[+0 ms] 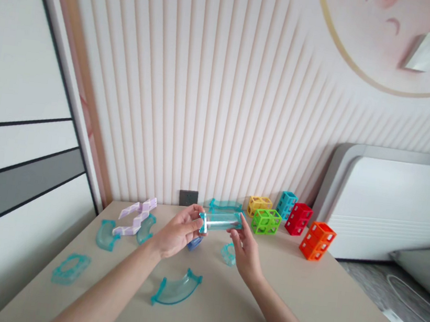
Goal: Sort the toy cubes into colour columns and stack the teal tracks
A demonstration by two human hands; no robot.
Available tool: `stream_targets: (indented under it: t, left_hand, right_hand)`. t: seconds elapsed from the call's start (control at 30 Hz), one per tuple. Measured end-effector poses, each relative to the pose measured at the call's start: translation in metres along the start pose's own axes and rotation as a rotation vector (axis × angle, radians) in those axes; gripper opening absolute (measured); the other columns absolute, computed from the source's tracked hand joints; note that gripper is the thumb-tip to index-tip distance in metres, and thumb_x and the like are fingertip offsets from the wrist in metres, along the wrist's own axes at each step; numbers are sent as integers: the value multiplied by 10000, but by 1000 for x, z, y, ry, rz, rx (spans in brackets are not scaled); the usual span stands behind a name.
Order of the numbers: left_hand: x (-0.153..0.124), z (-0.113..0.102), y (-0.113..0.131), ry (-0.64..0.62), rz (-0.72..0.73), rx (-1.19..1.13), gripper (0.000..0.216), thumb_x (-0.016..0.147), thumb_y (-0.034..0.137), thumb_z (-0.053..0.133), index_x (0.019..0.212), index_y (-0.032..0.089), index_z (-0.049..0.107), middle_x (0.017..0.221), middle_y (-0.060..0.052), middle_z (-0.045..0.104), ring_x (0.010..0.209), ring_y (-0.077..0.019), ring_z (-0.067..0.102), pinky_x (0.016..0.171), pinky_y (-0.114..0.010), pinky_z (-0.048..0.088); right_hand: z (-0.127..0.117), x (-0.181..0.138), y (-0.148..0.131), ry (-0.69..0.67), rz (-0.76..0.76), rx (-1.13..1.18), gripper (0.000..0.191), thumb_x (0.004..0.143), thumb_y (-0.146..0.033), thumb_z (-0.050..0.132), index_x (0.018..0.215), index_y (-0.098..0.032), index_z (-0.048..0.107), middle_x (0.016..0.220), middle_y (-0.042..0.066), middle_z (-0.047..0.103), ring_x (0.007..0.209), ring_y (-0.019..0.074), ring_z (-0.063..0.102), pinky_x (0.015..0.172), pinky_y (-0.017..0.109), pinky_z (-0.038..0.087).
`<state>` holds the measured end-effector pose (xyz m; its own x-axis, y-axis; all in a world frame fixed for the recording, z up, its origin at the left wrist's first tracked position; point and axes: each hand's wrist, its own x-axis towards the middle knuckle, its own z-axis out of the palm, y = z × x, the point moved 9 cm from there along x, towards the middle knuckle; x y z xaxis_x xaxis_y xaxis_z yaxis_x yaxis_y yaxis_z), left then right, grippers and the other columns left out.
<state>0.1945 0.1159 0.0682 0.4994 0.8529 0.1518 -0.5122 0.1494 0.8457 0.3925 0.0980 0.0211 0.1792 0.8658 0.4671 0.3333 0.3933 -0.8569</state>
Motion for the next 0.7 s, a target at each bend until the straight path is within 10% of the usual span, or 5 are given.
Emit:
stream_targets:
  t: [0.27,0.7]
  left_hand:
    - [63,-34,-17,379,156,446,206,915,226,615,1103,145,635,951,-70,669,895,-171,695,869,-374,585]
    - [86,-47,-36,311,136,1221,377,791,96,689,1165,142,688,1008,-98,735,965,-229,678,962,-382,491]
  right_hand:
    - [-39,41,21,213,-62,-299,534,980,-500,445,1362,-159,598,1150,148,732,1009,267,681,912,393,524]
    - [-35,52,36,154,-235,-669,450,1024,-439,388,1290,-198,660,1033,123,688,986,266,609,931,410,492]
